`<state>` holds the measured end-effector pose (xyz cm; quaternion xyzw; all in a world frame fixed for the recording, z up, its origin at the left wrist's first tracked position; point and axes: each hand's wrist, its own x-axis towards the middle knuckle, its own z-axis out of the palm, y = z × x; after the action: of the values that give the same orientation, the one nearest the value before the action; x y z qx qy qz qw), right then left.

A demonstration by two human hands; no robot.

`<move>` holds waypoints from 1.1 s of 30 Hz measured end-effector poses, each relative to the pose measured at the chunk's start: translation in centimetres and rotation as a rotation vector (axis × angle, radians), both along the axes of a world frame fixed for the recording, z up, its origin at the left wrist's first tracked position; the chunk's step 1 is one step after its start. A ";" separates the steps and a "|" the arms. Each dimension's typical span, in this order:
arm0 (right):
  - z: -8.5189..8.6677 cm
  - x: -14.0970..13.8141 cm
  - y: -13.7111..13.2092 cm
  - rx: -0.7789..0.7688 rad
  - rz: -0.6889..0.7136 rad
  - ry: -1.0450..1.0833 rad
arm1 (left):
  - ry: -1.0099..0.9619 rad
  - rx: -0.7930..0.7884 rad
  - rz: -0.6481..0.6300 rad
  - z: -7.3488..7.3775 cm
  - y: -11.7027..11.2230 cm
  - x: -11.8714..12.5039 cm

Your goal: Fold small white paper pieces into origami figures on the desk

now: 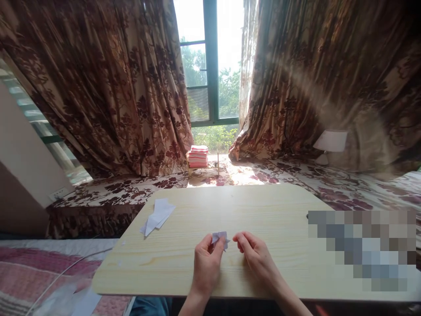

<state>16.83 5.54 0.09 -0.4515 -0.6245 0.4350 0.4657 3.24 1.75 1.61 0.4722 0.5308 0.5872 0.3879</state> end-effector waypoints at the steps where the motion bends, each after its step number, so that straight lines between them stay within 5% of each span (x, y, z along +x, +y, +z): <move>1: -0.1 0.0 0.0 0.006 0.000 0.001 | 0.005 0.006 -0.005 0.0 -0.1 0.0; 18: -1.0 -0.4 0.4 0.047 0.027 0.004 | 0.052 0.067 -0.002 0.1 -0.7 -0.1; 33: 0.0 -0.5 -0.2 0.009 0.029 0.041 | 0.037 0.067 0.015 0.0 -0.4 -0.1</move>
<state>16.36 5.38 0.11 -0.4313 -0.6232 0.4483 0.4740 3.13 1.33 1.61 0.4917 0.5217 0.5985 0.3574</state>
